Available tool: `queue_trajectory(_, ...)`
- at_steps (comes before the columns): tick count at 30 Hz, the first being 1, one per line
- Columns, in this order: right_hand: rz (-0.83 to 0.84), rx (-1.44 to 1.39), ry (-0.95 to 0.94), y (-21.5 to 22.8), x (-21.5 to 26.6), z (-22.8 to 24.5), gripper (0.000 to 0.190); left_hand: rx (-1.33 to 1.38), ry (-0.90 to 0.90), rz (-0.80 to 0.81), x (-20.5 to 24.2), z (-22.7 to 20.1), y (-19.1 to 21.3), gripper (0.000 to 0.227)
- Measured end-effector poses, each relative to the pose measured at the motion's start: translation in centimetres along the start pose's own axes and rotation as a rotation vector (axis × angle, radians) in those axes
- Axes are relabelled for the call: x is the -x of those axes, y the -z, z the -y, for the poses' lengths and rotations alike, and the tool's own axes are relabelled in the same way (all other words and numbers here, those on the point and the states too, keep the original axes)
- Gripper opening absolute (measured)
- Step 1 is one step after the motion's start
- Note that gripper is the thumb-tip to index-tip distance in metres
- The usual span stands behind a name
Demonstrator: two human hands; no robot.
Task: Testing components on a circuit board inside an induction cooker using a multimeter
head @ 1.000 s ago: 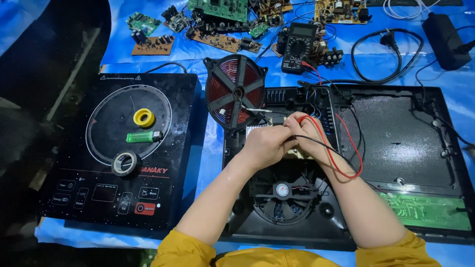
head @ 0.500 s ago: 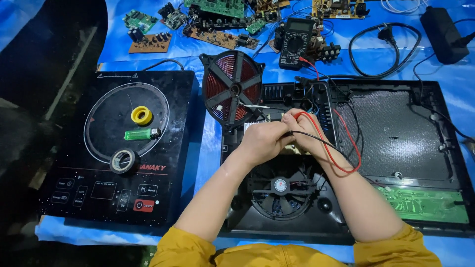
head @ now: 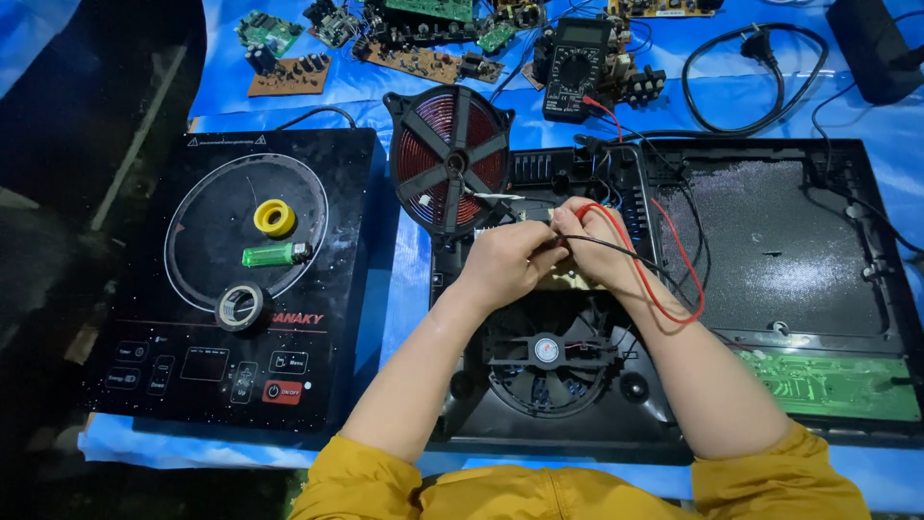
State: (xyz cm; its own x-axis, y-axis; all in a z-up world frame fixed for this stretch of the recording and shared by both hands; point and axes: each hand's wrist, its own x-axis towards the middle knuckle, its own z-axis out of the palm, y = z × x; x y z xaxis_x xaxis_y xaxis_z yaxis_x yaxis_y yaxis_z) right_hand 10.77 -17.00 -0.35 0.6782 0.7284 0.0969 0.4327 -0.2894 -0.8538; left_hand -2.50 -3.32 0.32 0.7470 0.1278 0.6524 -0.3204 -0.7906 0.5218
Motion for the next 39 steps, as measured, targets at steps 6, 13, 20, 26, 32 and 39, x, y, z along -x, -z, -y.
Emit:
queue_trajectory(6, -0.006, 0.018, 0.005, 0.1, 0.3, 0.8, 0.028, 0.115, 0.048, 0.015, -0.2, -0.9, 1.3, 0.016)
queue_trajectory(13, -0.012, 0.013, 0.007, 0.1, 0.5, 1.4, 0.026, 0.087, -0.028, 0.032, -0.5, -1.3, 1.5, 0.017)
queue_trajectory(20, -0.001, -0.006, 0.024, -0.1, 0.1, 0.3, 0.026, 0.081, -0.038, 0.046, -0.3, -0.9, 1.1, 0.017)
queue_trajectory(26, -0.005, -0.024, 0.026, -0.2, 0.1, -0.3, 0.026, 0.086, -0.023, 0.058, -0.2, -0.5, 0.9, 0.017)
queue_trajectory(32, -0.009, -0.020, 0.009, -0.2, 0.1, 0.2, 0.027, 0.086, -0.014, 0.044, -0.4, -0.4, 0.9, 0.016)
queue_trajectory(39, 0.003, 0.029, -0.036, -0.5, -0.5, -1.7, 0.031, 0.121, -0.006, 0.007, -0.6, -0.7, 1.2, 0.016)
